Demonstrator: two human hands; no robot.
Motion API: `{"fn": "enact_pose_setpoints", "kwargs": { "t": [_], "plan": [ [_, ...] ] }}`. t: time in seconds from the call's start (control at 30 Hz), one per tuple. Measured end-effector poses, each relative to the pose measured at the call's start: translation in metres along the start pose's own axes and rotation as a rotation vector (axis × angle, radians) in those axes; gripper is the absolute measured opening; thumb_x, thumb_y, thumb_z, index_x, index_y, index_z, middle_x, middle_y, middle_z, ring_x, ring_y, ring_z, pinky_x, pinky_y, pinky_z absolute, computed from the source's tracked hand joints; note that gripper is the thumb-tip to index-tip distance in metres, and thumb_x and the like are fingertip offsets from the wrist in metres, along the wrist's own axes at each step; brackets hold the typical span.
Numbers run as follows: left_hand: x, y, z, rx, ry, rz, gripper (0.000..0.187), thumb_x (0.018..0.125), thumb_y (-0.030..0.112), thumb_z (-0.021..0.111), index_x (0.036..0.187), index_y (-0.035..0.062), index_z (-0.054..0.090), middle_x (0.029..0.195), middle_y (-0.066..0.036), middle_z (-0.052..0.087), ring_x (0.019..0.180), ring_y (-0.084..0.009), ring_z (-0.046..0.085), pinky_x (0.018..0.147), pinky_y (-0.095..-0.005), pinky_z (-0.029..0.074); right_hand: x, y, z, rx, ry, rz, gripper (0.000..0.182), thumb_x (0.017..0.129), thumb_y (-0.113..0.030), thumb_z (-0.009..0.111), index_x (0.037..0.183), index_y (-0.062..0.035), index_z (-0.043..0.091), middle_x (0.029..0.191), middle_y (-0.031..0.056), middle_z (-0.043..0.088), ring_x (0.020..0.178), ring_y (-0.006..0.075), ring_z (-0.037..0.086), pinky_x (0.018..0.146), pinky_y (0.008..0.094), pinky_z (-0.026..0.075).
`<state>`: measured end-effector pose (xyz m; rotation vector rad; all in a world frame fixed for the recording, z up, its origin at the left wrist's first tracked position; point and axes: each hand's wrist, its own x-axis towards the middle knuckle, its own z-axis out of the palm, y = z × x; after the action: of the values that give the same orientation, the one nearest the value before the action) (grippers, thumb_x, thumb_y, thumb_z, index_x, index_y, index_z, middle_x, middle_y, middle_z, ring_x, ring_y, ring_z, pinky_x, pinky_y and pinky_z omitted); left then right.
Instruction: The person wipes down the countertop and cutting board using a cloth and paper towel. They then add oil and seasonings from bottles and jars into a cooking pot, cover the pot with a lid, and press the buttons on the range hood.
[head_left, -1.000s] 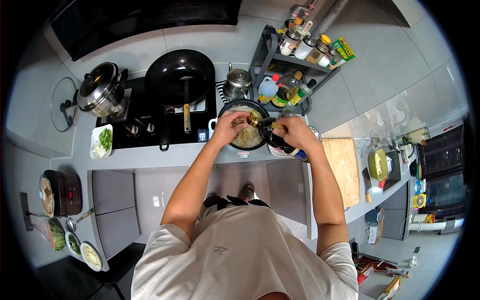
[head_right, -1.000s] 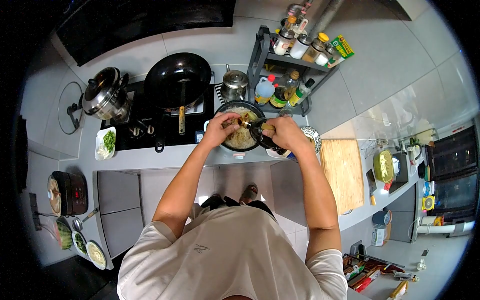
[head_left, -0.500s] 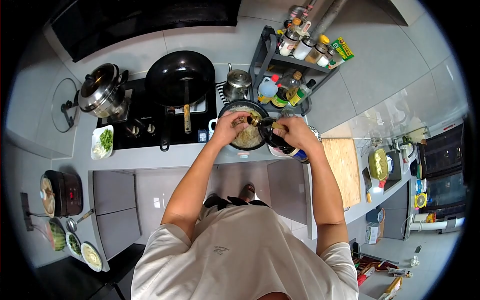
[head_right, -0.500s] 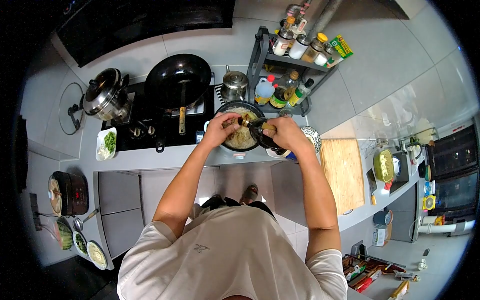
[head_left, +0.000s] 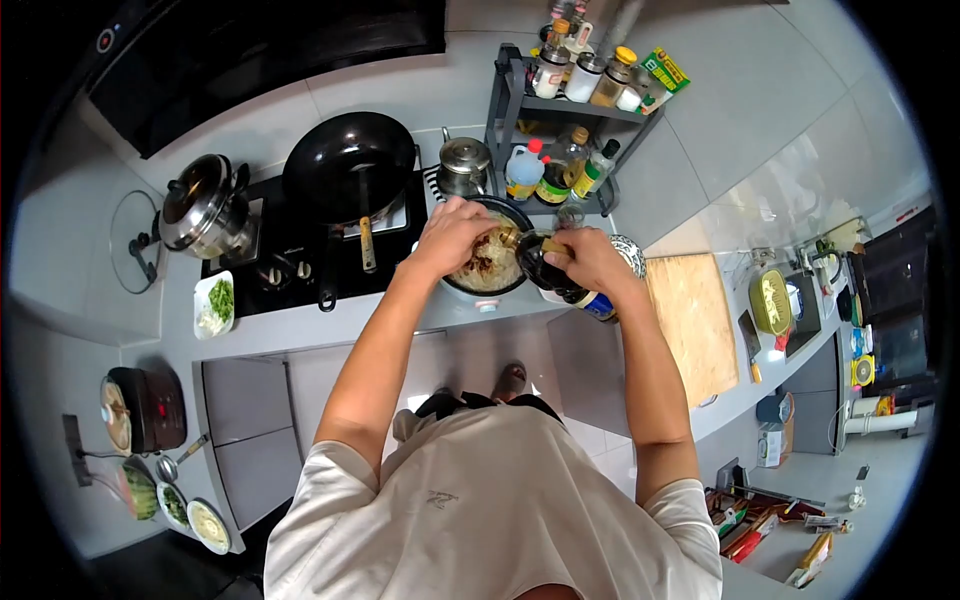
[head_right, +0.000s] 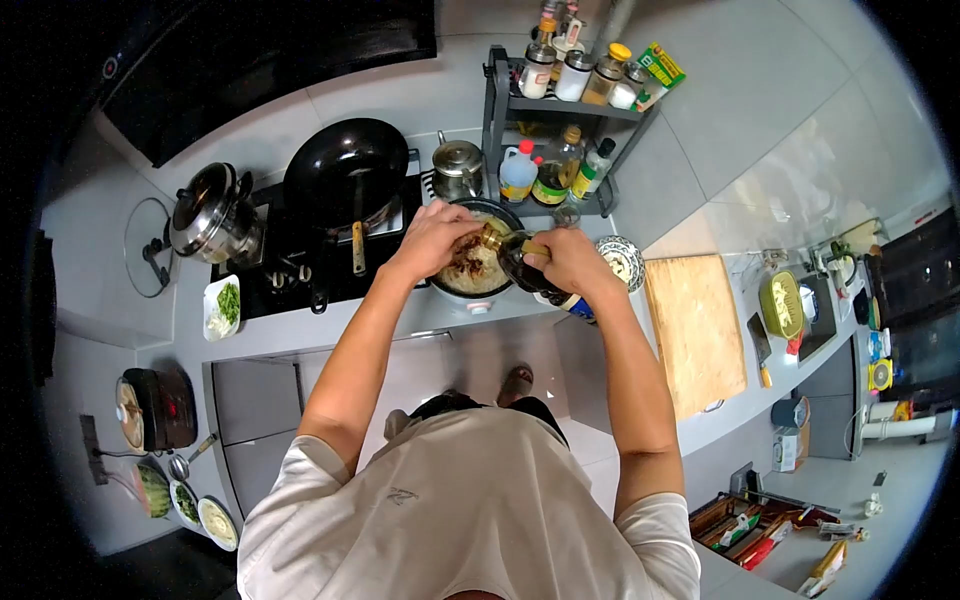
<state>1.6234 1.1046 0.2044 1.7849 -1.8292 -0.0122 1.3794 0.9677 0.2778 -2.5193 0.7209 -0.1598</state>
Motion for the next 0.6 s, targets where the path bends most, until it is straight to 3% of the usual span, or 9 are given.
{"fn": "enact_pose_setpoints", "kwargs": {
  "t": [0.13, 0.23, 0.27, 0.37, 0.4, 0.5, 0.6],
  "plan": [
    [0.008, 0.008, -0.004, 0.021, 0.087, -0.042, 0.037, 0.084, 0.006, 0.071, 0.12, 0.0124, 0.074, 0.116, -0.005, 0.069, 0.112, -0.0289, 0.06, 0.099, -0.0405, 0.045, -0.004, 0.003, -0.002, 0.01, 0.009, 0.009, 0.024, 0.089, -0.02, 0.077, 0.104, -0.0012, 0.073, 0.092, 0.0243, 0.071, 0.089, 0.0449, 0.067, 0.078, 0.0472, 0.053],
    [0.006, -0.008, 0.01, 0.165, -0.104, -0.145, 0.035, 0.087, 0.009, 0.071, 0.122, 0.0104, 0.072, 0.114, -0.01, 0.069, 0.11, -0.0331, 0.061, 0.097, -0.043, 0.045, -0.009, 0.004, 0.001, 0.019, 0.02, 0.017, 0.024, 0.09, -0.02, 0.077, 0.104, -0.001, 0.073, 0.091, 0.0242, 0.071, 0.087, 0.0445, 0.067, 0.077, 0.0463, 0.053],
    [0.006, -0.014, 0.019, 0.077, -0.033, -0.206, 0.032, 0.095, 0.014, 0.07, 0.125, 0.0061, 0.071, 0.11, -0.011, 0.072, 0.104, -0.0288, 0.066, 0.097, -0.0398, 0.048, -0.01, 0.003, 0.001, 0.036, 0.032, 0.021, 0.024, 0.091, -0.021, 0.076, 0.104, -0.0007, 0.072, 0.09, 0.0242, 0.071, 0.086, 0.0445, 0.067, 0.076, 0.0461, 0.053],
    [0.014, -0.005, 0.009, -0.71, -0.039, -0.621, 0.032, 0.103, 0.021, 0.066, 0.129, 0.0021, 0.068, 0.11, -0.009, 0.074, 0.102, -0.0189, 0.066, 0.094, -0.0341, 0.051, -0.012, 0.009, 0.003, 0.091, 0.082, 0.004, 0.026, 0.093, -0.023, 0.075, 0.101, 0.0014, 0.069, 0.084, 0.0231, 0.068, 0.078, 0.0419, 0.063, 0.073, 0.0441, 0.051],
    [0.015, -0.001, 0.005, -0.834, -0.036, -0.632, 0.035, 0.107, 0.026, 0.063, 0.13, -0.0001, 0.068, 0.111, -0.006, 0.073, 0.1, -0.0126, 0.064, 0.092, -0.0297, 0.051, -0.013, 0.006, -0.001, 0.105, 0.075, 0.023, 0.026, 0.093, -0.023, 0.075, 0.1, 0.0016, 0.069, 0.083, 0.0225, 0.067, 0.076, 0.0409, 0.062, 0.072, 0.0436, 0.051],
    [0.019, 0.01, -0.005, -0.953, -0.068, -0.668, 0.034, 0.107, 0.025, 0.062, 0.128, -0.0007, 0.069, 0.11, -0.006, 0.073, 0.101, -0.0131, 0.064, 0.093, -0.0298, 0.051, -0.011, 0.005, -0.001, 0.144, 0.1, 0.031, 0.028, 0.093, -0.024, 0.075, 0.101, 0.0011, 0.067, 0.081, 0.021, 0.066, 0.073, 0.0381, 0.058, 0.071, 0.0422, 0.05],
    [0.026, 0.017, -0.014, -0.834, -0.101, -0.547, 0.035, 0.106, 0.028, 0.063, 0.126, 0.0, 0.07, 0.111, -0.008, 0.074, 0.102, -0.0151, 0.065, 0.094, -0.0316, 0.052, -0.009, 0.005, 0.0, 0.163, 0.123, 0.009, 0.028, 0.093, -0.026, 0.076, 0.102, -0.0003, 0.068, 0.082, 0.0203, 0.066, 0.073, 0.0367, 0.057, 0.072, 0.0417, 0.05]
  ]
}}
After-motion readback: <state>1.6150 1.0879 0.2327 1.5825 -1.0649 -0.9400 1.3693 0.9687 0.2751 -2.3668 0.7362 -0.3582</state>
